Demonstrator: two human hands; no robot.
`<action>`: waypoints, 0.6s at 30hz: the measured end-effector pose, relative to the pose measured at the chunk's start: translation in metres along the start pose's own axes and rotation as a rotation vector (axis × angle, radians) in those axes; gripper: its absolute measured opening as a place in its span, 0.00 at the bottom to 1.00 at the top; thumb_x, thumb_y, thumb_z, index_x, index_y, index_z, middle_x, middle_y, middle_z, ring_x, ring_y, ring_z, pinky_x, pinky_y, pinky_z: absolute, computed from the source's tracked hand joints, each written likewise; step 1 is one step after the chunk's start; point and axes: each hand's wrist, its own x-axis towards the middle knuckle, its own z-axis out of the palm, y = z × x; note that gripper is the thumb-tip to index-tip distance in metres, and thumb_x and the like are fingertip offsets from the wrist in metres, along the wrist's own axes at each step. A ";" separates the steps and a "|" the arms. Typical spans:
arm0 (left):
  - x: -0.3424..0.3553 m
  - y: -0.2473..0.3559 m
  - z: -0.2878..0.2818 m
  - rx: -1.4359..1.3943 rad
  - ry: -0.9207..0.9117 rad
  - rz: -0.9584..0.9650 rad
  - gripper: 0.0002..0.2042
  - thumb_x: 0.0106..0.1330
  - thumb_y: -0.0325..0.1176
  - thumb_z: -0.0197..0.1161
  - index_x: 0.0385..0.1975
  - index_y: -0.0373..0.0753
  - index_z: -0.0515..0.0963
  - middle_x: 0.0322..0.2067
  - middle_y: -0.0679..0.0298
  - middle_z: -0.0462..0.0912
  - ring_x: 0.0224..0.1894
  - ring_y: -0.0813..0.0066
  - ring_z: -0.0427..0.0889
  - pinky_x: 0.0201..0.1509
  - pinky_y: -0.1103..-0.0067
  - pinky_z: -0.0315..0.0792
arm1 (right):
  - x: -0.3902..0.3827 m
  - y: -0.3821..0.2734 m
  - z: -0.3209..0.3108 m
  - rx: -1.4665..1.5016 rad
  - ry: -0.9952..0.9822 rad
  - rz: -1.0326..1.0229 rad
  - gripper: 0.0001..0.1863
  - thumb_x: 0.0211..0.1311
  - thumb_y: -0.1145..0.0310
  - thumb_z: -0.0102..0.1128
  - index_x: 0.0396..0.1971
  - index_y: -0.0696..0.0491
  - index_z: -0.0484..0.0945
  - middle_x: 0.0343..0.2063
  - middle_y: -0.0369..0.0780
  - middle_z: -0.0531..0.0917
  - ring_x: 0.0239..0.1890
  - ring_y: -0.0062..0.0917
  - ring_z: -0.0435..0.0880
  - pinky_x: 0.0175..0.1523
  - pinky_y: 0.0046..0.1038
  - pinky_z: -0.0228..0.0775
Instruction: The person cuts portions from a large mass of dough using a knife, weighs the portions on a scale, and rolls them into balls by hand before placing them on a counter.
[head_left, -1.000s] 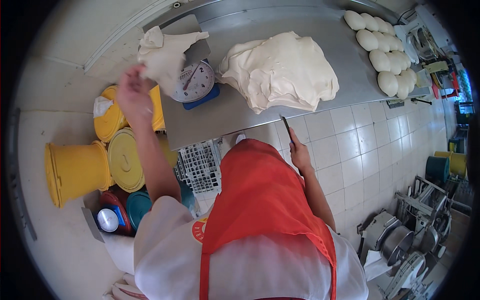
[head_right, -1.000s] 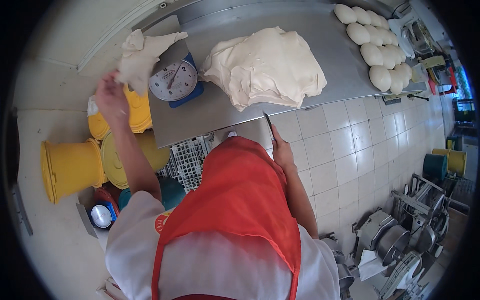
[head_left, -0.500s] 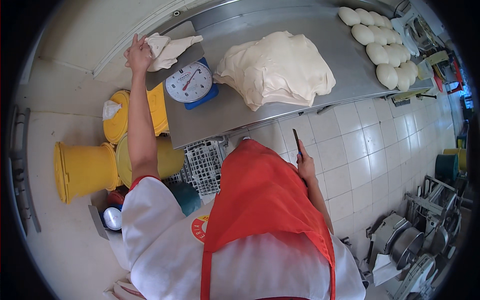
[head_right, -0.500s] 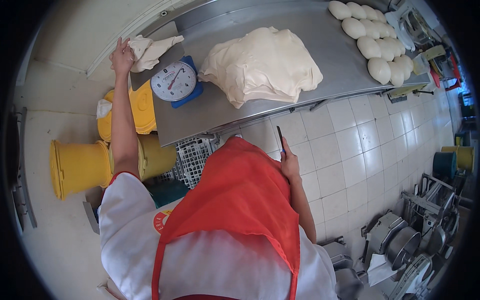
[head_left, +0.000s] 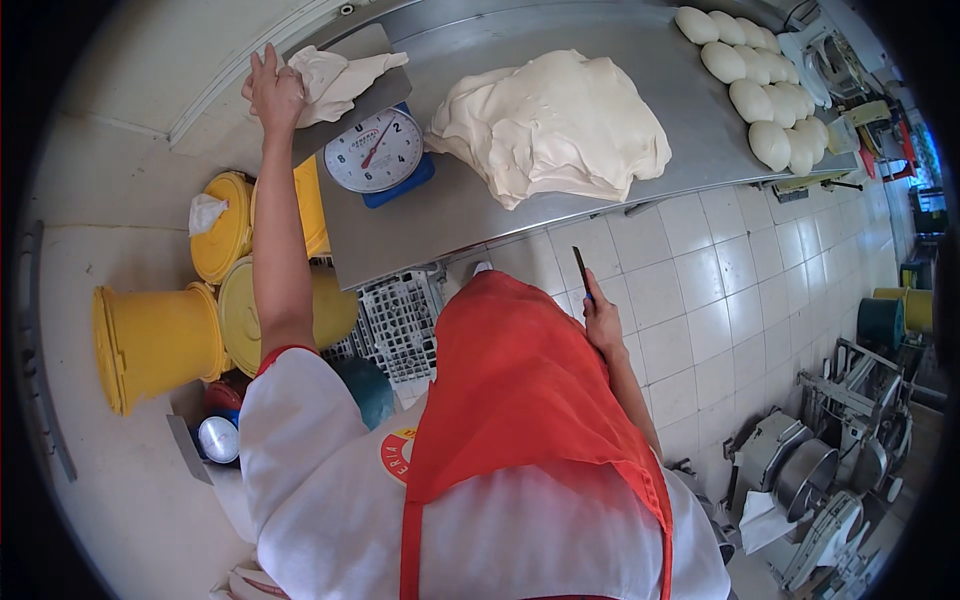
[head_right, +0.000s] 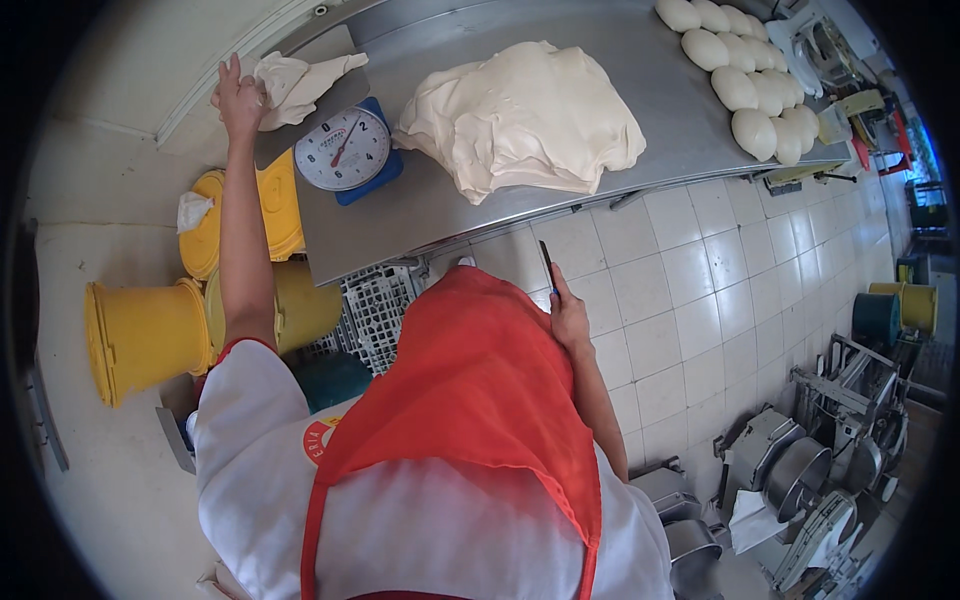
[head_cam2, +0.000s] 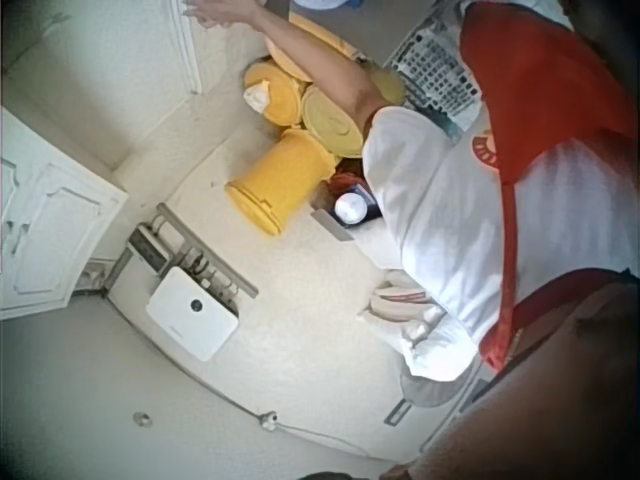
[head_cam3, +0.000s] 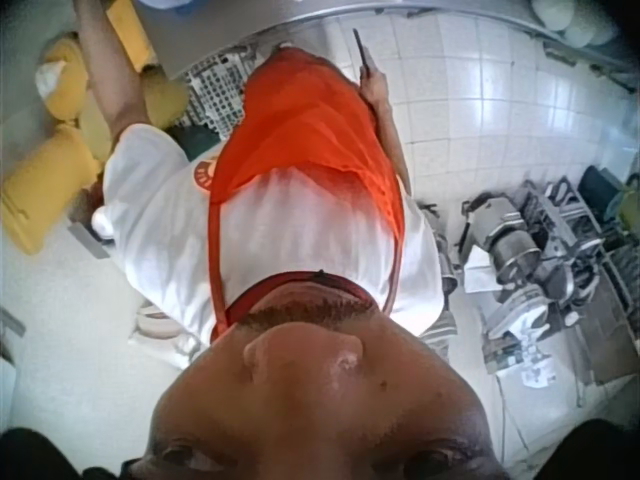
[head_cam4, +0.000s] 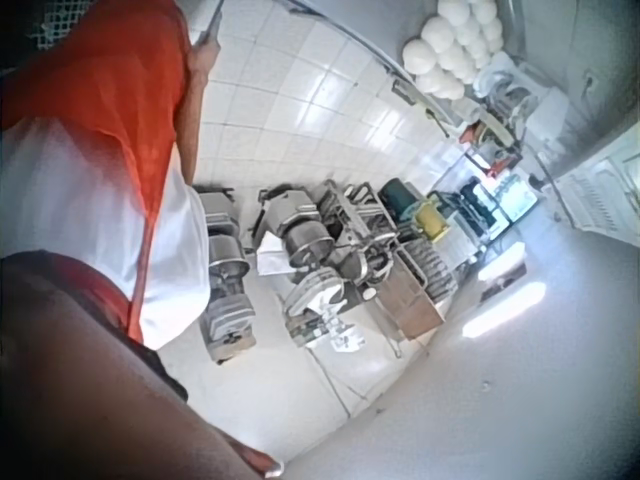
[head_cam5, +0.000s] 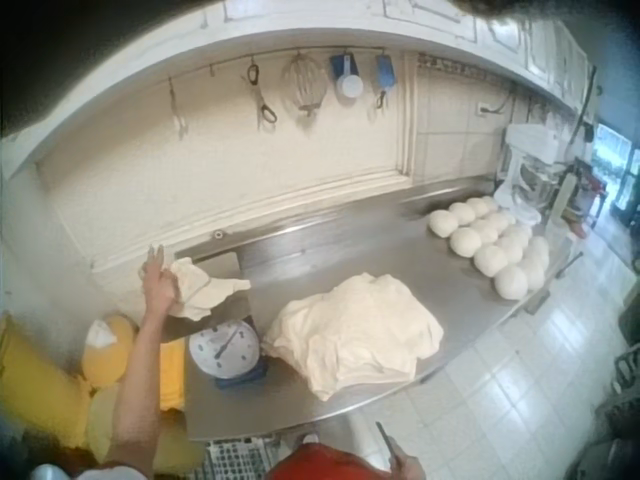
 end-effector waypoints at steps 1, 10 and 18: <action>0.000 0.005 -0.004 0.006 0.028 -0.003 0.30 0.65 0.40 0.53 0.69 0.44 0.70 0.73 0.50 0.61 0.68 0.47 0.57 0.72 0.56 0.51 | -0.001 -0.001 0.002 0.000 0.005 -0.012 0.34 0.73 0.74 0.49 0.75 0.31 0.58 0.21 0.42 0.75 0.24 0.31 0.75 0.40 0.34 0.74; -0.090 0.103 -0.018 -0.310 -0.092 0.052 0.12 0.66 0.36 0.67 0.45 0.37 0.82 0.41 0.60 0.86 0.41 0.67 0.83 0.50 0.74 0.76 | 0.001 -0.034 0.010 0.080 0.051 -0.034 0.34 0.74 0.75 0.47 0.76 0.34 0.57 0.23 0.39 0.76 0.23 0.26 0.74 0.37 0.31 0.74; -0.314 0.101 0.152 -0.286 -0.585 -0.107 0.12 0.57 0.28 0.72 0.39 0.35 0.81 0.31 0.55 0.86 0.33 0.66 0.86 0.41 0.74 0.78 | 0.086 -0.150 0.013 0.169 0.071 -0.179 0.34 0.74 0.72 0.49 0.76 0.35 0.56 0.22 0.39 0.77 0.20 0.24 0.74 0.32 0.30 0.73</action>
